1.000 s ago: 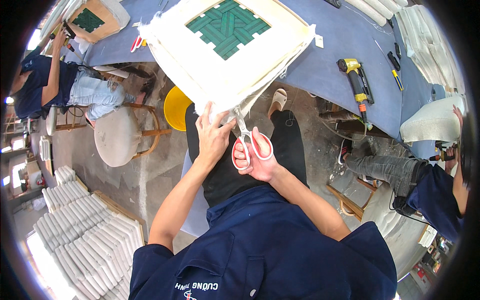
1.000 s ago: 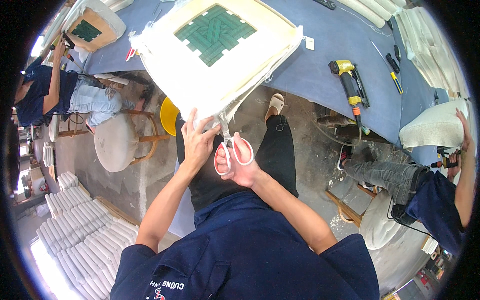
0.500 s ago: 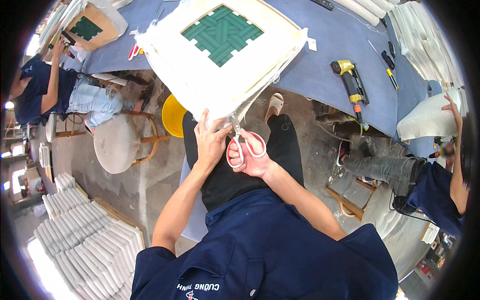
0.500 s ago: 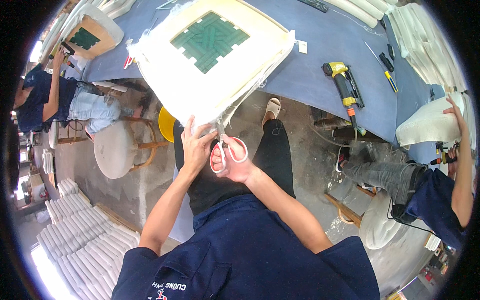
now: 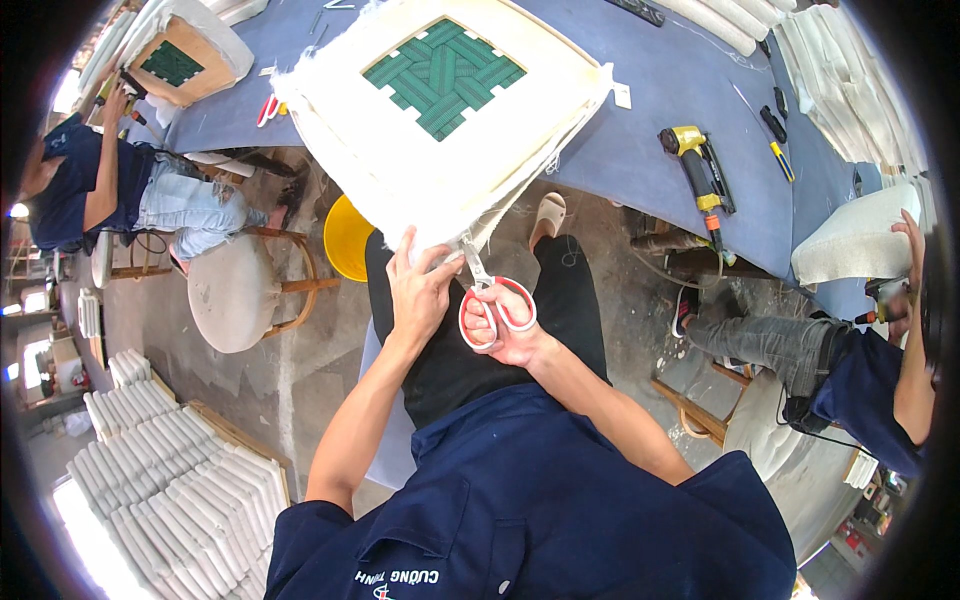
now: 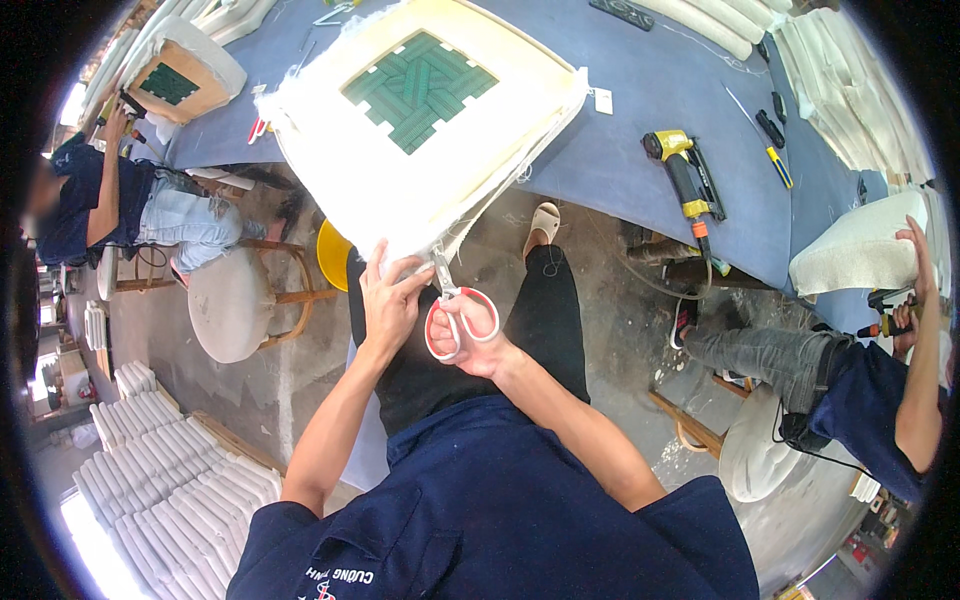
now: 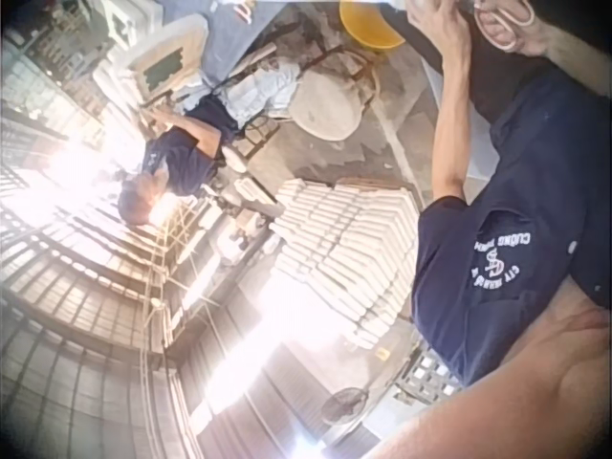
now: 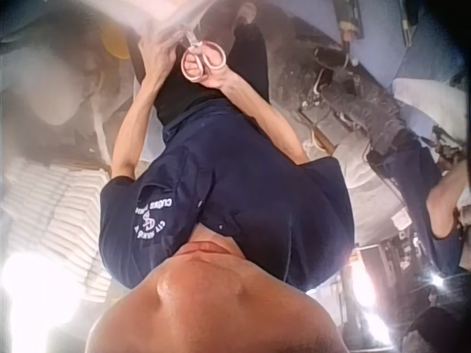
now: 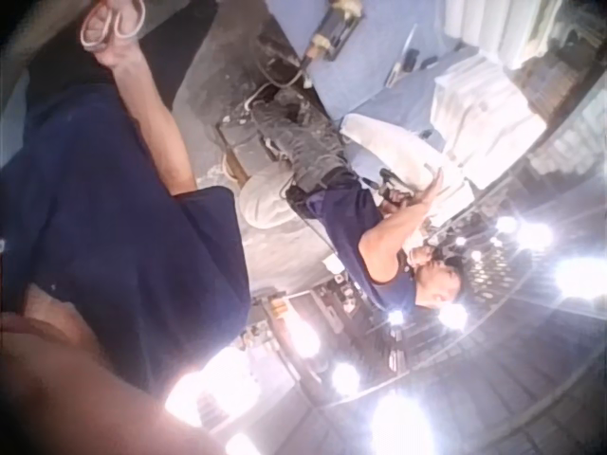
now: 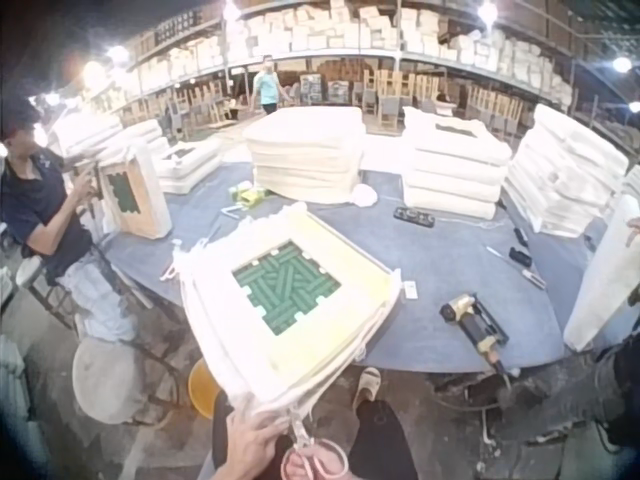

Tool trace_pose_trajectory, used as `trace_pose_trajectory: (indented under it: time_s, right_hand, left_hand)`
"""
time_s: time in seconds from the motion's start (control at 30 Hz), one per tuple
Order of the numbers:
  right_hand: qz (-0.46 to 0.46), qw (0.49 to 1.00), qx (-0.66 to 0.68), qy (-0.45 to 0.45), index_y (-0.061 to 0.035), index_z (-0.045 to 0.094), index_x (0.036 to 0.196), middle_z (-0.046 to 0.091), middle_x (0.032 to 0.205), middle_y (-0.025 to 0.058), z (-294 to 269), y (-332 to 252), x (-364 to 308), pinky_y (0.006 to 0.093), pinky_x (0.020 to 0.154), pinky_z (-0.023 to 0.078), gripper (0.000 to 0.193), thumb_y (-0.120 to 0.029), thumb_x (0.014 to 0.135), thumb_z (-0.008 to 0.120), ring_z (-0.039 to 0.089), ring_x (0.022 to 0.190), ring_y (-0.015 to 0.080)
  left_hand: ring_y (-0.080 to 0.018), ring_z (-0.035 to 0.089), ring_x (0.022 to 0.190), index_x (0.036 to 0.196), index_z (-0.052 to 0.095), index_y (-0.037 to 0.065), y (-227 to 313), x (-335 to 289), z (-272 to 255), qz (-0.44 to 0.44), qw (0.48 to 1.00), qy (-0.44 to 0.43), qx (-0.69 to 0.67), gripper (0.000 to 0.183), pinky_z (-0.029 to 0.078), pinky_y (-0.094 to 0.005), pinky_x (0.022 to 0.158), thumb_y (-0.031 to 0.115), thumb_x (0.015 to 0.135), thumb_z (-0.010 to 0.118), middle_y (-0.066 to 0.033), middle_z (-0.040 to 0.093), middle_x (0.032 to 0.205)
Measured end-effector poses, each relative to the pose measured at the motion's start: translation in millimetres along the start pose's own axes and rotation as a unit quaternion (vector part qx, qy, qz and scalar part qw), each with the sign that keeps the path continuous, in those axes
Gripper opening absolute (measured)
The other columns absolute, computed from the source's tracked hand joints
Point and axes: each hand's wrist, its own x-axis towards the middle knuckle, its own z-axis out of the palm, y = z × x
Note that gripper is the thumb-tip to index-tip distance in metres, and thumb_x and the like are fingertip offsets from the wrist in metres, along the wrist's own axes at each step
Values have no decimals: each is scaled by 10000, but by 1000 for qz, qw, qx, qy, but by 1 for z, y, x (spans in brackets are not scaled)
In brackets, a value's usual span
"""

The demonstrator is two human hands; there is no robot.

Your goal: The person wraps white fabric around rectangular foam cushions and secures it to a wooden frame using a staple gun. They trim excess fabric with scissors and stack the finished cushions on the table.

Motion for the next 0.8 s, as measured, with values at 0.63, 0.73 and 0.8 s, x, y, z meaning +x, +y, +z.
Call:
trace_pose_trajectory:
  time_s: [0.63,0.73,0.8]
  right_hand:
    - [-27,996,-31,85,-162,515,752,470,640,-53,9,-7,16,229,451,342,319,-270,1031,628,458,528,77]
    - [15,997,-46,68,-180,486,761,465,671,-53,0,-6,10,228,409,295,345,-321,1042,628,410,503,69]
    - [8,995,-57,80,-196,456,747,430,659,-63,-11,0,13,235,408,242,376,-349,1047,622,368,490,65]
  left_hand:
    - [-415,450,1507,1061,863,224,1,3,-3,-13,1000,-21,-13,231,374,-582,1105,115,871,791,36,744,1221]
    - [-400,445,1493,1033,851,226,9,13,-12,-17,999,-28,14,180,346,-592,1104,169,870,801,13,729,1237]
    - [-390,427,1495,1013,843,229,28,28,-24,-21,999,-22,27,152,325,-604,1110,210,867,806,-22,695,1322]
